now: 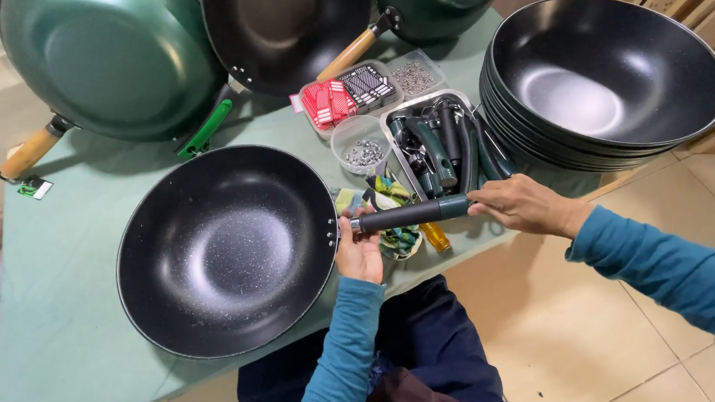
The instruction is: Attaching a handle to a wok using a screwdriver and screws.
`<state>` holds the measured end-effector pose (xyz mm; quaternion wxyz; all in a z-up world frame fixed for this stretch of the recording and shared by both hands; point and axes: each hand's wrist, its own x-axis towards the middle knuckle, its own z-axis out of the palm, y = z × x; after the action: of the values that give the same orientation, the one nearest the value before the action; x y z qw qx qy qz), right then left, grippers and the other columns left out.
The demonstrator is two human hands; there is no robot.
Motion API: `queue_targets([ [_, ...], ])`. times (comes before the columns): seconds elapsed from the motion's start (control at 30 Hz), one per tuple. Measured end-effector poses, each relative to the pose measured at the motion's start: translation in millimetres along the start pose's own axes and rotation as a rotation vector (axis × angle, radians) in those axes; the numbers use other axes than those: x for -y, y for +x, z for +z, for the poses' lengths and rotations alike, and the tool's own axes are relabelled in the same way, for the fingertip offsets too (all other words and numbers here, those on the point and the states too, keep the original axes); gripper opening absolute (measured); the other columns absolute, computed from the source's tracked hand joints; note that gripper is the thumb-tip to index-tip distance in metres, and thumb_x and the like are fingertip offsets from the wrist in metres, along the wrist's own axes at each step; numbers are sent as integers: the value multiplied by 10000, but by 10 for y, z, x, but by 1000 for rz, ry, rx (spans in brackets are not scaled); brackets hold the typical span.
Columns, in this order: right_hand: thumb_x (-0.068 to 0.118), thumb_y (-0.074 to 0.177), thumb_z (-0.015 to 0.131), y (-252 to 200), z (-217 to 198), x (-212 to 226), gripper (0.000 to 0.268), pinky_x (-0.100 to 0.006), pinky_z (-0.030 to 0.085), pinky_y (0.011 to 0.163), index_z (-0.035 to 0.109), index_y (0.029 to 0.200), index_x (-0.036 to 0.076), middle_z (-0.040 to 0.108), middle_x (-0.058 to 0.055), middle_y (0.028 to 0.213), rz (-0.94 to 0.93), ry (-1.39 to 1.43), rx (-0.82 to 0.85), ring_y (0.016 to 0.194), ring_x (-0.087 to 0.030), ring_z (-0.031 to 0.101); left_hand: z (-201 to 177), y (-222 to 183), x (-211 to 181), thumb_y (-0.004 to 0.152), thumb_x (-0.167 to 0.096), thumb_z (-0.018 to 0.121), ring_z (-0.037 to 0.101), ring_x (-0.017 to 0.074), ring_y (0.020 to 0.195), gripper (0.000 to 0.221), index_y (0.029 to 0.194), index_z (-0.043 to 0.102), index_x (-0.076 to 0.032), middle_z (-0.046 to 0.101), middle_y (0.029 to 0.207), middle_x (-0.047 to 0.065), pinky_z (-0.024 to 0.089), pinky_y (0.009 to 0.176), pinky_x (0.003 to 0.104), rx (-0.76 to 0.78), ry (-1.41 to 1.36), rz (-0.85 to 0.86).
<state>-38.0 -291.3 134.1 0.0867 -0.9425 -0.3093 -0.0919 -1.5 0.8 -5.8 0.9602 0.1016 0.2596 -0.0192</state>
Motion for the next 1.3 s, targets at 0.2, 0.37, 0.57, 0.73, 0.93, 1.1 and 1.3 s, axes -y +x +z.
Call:
queue_targets([
  [0.2, 384, 1035, 517, -55, -7, 74, 338, -328, 570, 581, 647, 1227, 139, 592, -37, 809, -84, -126, -120, 644, -238, 674, -21, 30, -14, 1026, -228, 612, 659, 407, 1161, 231, 1196, 655, -77, 688, 1170, 226, 571, 986, 554, 11, -11, -12],
  [0.37, 364, 1025, 553, -51, 49, 100, 361, -299, 572, 622, 648, 1264, 112, 604, -40, 864, -115, -141, -212, 692, -211, 679, -18, 38, -28, 1031, -219, 604, 654, 407, 1171, 233, 1203, 652, -70, 689, 1176, 228, 551, 1022, 574, 8, -6, -20],
  [0.57, 362, 1042, 527, -88, 151, 41, 309, -281, 567, 645, 682, 1186, 136, 588, -10, 788, -122, -192, -276, 680, -176, 658, 10, 18, -42, 1027, -213, 607, 655, 401, 1172, 226, 1193, 657, -69, 692, 1175, 223, 539, 1044, 578, 0, -2, -19],
  [0.73, 387, 1053, 494, -70, 200, 20, 305, -264, 559, 624, 674, 1121, 150, 559, 9, 713, -81, -230, -269, 628, -151, 640, 12, 61, -33, 1023, -203, 615, 652, 422, 1167, 222, 1183, 662, -57, 688, 1172, 247, 534, 1047, 596, 4, -36, -19],
  [0.93, 393, 1065, 482, -88, 287, 54, 270, -297, 569, 647, 690, 1007, 230, 577, 24, 681, 81, -14, -280, 640, -187, 669, 2, 37, -32, 1016, -204, 624, 645, 431, 1172, 231, 1188, 667, -55, 680, 1180, 241, 535, 1043, 601, -5, -23, -10],
  [1.1, 418, 1064, 496, -28, 167, 157, 328, -313, 568, 664, 674, 857, 235, 651, 8, 664, 273, 194, -202, 682, -216, 707, 36, 10, -43, 1024, -204, 613, 641, 433, 1174, 229, 1182, 662, -46, 663, 1188, 239, 538, 1045, 594, -10, -35, -21],
  [1.3, 477, 1068, 476, 32, 33, 237, 452, -373, 534, 690, 615, 780, 158, 617, -109, 624, 528, 356, -14, 652, -330, 653, 72, -13, -43, 1015, -192, 627, 645, 424, 1166, 226, 1179, 659, -40, 663, 1167, 236, 544, 1043, 592, -27, -48, -14],
])
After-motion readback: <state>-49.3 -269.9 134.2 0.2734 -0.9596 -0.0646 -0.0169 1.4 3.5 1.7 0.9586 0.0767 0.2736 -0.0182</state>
